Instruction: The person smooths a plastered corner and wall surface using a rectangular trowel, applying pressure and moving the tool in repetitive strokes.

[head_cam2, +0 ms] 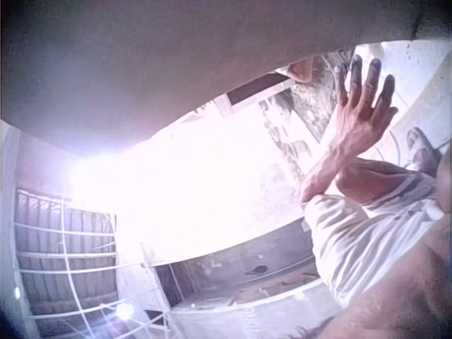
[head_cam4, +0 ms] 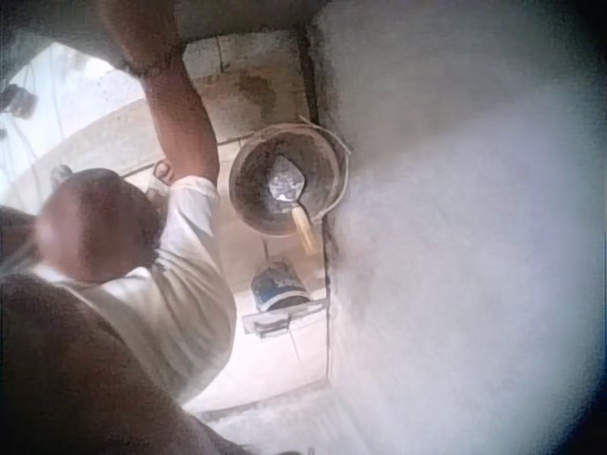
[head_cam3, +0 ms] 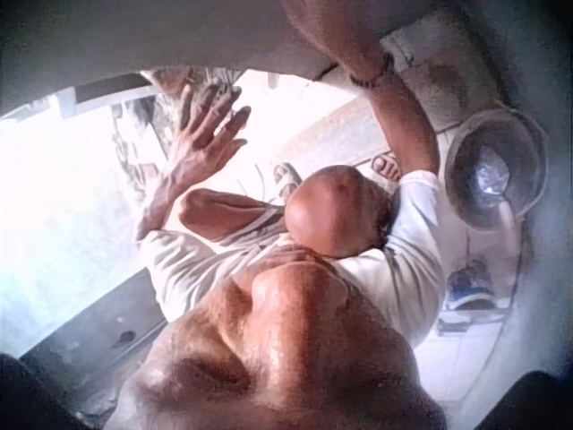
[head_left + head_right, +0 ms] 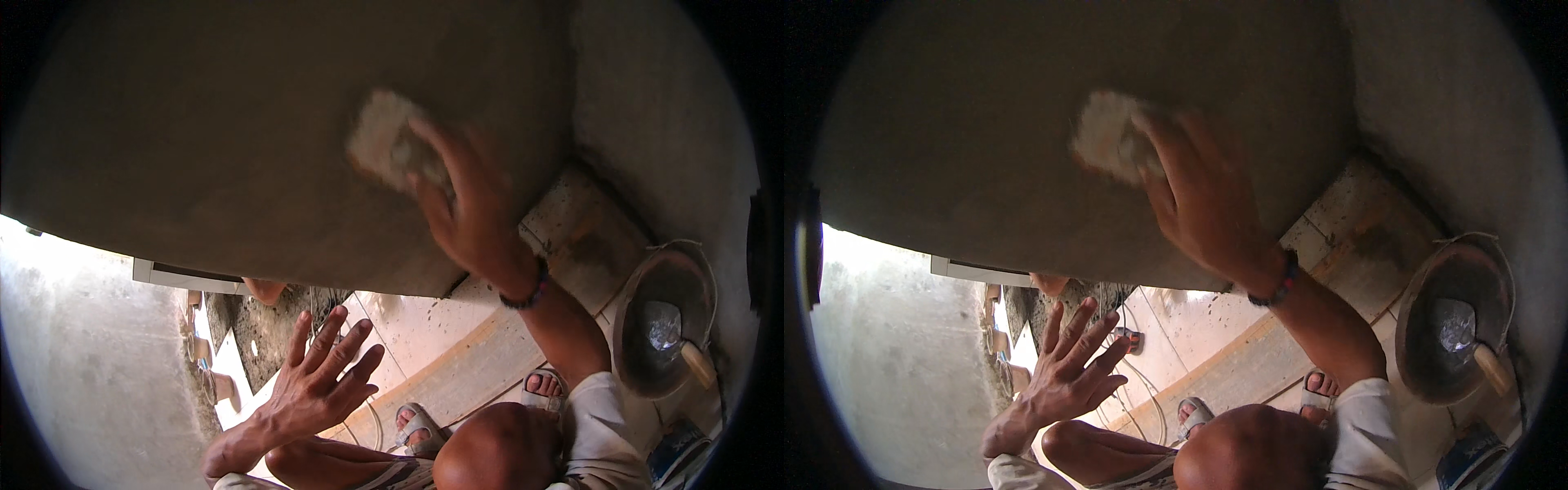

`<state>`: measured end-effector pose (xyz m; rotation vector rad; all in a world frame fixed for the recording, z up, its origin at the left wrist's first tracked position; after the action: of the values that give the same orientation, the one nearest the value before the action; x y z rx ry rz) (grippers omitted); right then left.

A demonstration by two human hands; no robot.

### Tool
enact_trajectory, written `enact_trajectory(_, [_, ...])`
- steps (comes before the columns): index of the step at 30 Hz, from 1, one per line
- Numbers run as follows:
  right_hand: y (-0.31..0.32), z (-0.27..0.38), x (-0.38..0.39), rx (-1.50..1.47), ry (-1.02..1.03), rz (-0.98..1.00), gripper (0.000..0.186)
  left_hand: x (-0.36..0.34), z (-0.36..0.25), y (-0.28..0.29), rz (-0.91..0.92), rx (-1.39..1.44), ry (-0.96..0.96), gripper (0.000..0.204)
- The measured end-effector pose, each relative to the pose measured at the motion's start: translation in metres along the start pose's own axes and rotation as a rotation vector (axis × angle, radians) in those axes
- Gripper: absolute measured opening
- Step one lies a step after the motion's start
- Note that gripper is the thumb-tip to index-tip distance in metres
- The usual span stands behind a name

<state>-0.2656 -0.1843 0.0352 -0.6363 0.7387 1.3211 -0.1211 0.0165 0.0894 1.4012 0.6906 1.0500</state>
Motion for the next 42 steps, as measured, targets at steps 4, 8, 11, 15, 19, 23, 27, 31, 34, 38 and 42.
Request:
enact_trajectory(4, [-0.033,0.014,0.019,0.130,0.082,0.012,0.052,0.001,0.000,-0.008,0.016,-0.014,0.020,0.052])
enact_trajectory(8, [-0.036,0.016,0.063,0.007,0.116,0.318,0.049,0.003,-0.004,-0.012,0.010,-0.020,0.028,0.066])
enact_trajectory(11, [-0.006,-0.007,0.044,-0.076,0.076,0.145,0.047,0.004,-0.011,-0.016,0.036,0.025,-0.001,0.064])
enact_trajectory(15, [0.028,-0.022,-0.046,0.119,0.069,-0.078,0.047,0.015,-0.005,-0.023,0.042,-0.013,0.029,0.067])
enact_trajectory(19, [-0.013,-0.006,-0.001,0.337,0.190,-0.022,0.045,0.018,-0.003,-0.024,0.051,-0.006,0.042,0.064])
enact_trajectory(23, [-0.047,0.011,0.081,0.065,0.148,0.473,0.045,0.020,-0.006,-0.028,0.048,-0.009,0.043,0.059])
enact_trajectory(27, [0.012,-0.037,0.084,-0.560,-0.558,0.364,0.050,0.009,-0.014,-0.023,0.114,0.038,-0.030,0.053])
enact_trajectory(31, [0.083,-0.091,0.028,-0.538,-0.753,-0.047,0.053,0.020,-0.005,-0.039,0.140,0.019,0.034,0.054])
enact_trajectory(34, [0.090,-0.100,-0.036,-0.187,-0.457,-0.068,0.052,0.033,-0.008,-0.043,0.199,0.024,0.069,0.054])
enact_trajectory(38, [0.074,-0.095,-0.071,0.221,-0.102,-0.061,0.049,0.034,-0.006,-0.049,0.230,0.045,0.090,0.053])
enact_trajectory(42, [0.016,-0.081,0.027,0.402,0.030,0.056,0.047,0.031,-0.005,-0.052,0.236,0.030,0.111,0.056])
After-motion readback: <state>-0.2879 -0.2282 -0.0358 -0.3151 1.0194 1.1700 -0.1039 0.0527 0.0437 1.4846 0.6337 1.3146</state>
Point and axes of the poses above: each hand's wrist, its own x-axis away from the middle knuckle, its own y-axis out of the back of the hand, z = x × y, the point moved 5 cm from there along -x, towards the middle knuckle, and after that the axes turned 5 degrees about -z, right-handed, at the moved point
